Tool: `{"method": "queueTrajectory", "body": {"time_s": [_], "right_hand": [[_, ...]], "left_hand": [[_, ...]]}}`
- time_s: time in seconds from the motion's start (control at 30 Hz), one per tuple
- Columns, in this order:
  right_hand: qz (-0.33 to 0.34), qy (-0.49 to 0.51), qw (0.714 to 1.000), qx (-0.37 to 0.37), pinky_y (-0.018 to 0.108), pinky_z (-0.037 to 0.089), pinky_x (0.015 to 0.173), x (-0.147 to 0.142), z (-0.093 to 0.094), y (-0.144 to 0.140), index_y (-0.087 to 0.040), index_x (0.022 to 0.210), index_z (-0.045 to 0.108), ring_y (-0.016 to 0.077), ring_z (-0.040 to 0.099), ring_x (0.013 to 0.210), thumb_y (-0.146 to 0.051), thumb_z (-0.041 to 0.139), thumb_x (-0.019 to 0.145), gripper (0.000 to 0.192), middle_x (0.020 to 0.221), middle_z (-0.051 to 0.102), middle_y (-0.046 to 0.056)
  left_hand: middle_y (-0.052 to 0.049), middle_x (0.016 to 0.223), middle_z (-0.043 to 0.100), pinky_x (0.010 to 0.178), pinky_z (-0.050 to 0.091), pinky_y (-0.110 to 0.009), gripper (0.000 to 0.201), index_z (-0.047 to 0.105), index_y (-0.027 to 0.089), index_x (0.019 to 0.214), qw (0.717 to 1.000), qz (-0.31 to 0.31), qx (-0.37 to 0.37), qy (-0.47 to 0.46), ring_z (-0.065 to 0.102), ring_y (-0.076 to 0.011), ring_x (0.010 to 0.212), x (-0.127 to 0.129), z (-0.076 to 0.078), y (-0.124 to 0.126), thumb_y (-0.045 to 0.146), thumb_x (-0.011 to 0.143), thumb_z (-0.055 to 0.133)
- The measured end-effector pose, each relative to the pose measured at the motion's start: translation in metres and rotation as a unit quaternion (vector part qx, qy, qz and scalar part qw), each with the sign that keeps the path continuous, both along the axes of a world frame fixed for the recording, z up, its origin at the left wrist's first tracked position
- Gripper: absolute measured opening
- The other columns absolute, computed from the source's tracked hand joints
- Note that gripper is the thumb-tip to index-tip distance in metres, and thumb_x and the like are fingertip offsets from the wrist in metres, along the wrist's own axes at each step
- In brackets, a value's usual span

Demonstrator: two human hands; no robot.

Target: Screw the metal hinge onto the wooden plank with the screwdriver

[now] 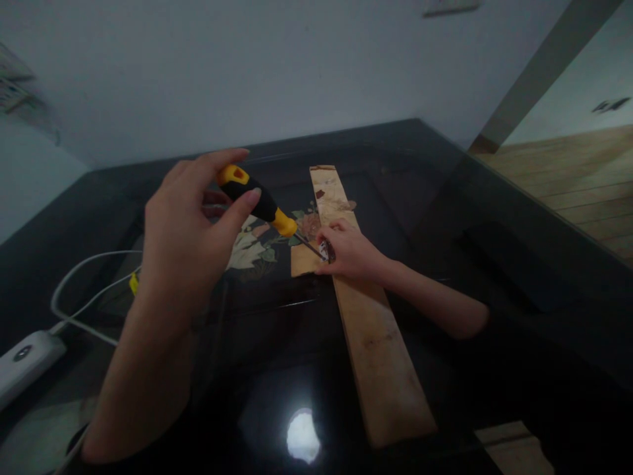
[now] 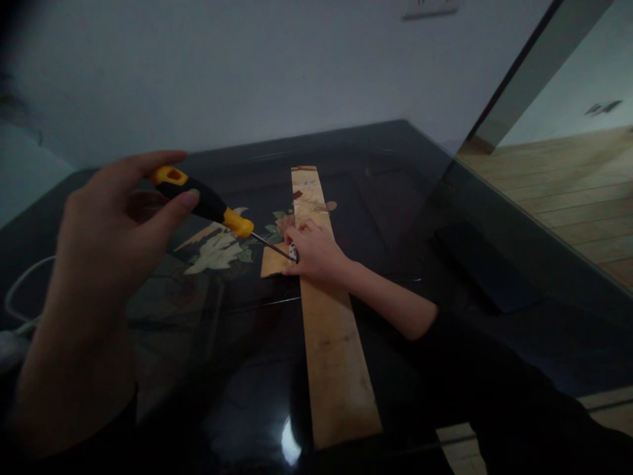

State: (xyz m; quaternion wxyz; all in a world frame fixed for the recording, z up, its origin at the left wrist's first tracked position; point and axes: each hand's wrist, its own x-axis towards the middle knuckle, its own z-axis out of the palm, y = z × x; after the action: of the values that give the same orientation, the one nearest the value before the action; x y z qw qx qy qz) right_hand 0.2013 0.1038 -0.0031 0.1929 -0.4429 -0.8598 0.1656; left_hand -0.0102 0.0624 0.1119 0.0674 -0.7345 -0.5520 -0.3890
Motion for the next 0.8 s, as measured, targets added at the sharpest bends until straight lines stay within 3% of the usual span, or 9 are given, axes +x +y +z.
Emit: {"method": "queueTrajectory", "body": {"time_s": [0.1,0.2,0.43,0.7,0.8], "right_hand": [[0.007,0.0,1.0,0.002,0.033,0.038,0.08,0.001,0.0,-0.001,-0.018,0.095,0.057,0.0268,0.049,0.101,-0.038,0.079,0.068,0.041,0.098,0.057,0.009],[0.005,-0.002,1.0,0.002,0.034,0.039,0.081,0.001,0.001,-0.001,-0.017,0.098,0.058,0.0273,0.049,0.103,-0.039,0.08,0.068,0.044,0.099,0.058,0.009],[-0.001,-0.003,1.0,-0.001,0.034,0.039,0.082,0.001,0.003,-0.001,-0.017,0.098,0.058,0.0273,0.049,0.102,-0.039,0.08,0.068,0.043,0.101,0.057,0.01],[-0.002,-0.006,1.0,0.0,0.036,0.04,0.085,0.002,0.0,-0.001,-0.017,0.1,0.058,0.0281,0.049,0.105,-0.039,0.081,0.067,0.046,0.104,0.057,0.01],[-0.005,-0.006,1.0,0.001,0.036,0.04,0.084,0.002,0.0,-0.001,-0.017,0.102,0.058,0.0277,0.049,0.105,-0.038,0.08,0.068,0.046,0.105,0.056,0.011]], "left_hand": [[-0.006,0.114,0.067,0.072,0.057,-0.026,0.055,0.057,0.02,0.13,0.997,-0.036,-0.051,-0.035,0.068,-0.0146,0.083,-0.006,0.002,-0.001,0.023,0.075,0.064],[-0.007,0.115,0.067,0.078,0.057,-0.027,0.048,0.058,0.018,0.125,0.991,-0.074,-0.081,-0.074,0.068,-0.0176,0.096,-0.006,0.002,-0.002,0.024,0.078,0.062],[-0.001,0.096,0.072,0.065,0.053,-0.019,0.037,0.068,0.021,0.115,1.0,0.021,0.005,-0.006,0.065,-0.0102,0.072,0.003,0.003,-0.002,0.033,0.08,0.067],[-0.002,0.097,0.072,0.076,0.055,-0.026,0.049,0.063,0.022,0.124,0.994,-0.06,-0.085,-0.046,0.069,-0.0161,0.086,-0.009,0.011,-0.005,0.031,0.076,0.065],[-0.001,0.096,0.071,0.069,0.051,-0.021,0.038,0.068,0.021,0.113,0.997,-0.036,-0.06,-0.01,0.066,-0.0127,0.081,-0.005,0.011,-0.005,0.034,0.078,0.063]]}}
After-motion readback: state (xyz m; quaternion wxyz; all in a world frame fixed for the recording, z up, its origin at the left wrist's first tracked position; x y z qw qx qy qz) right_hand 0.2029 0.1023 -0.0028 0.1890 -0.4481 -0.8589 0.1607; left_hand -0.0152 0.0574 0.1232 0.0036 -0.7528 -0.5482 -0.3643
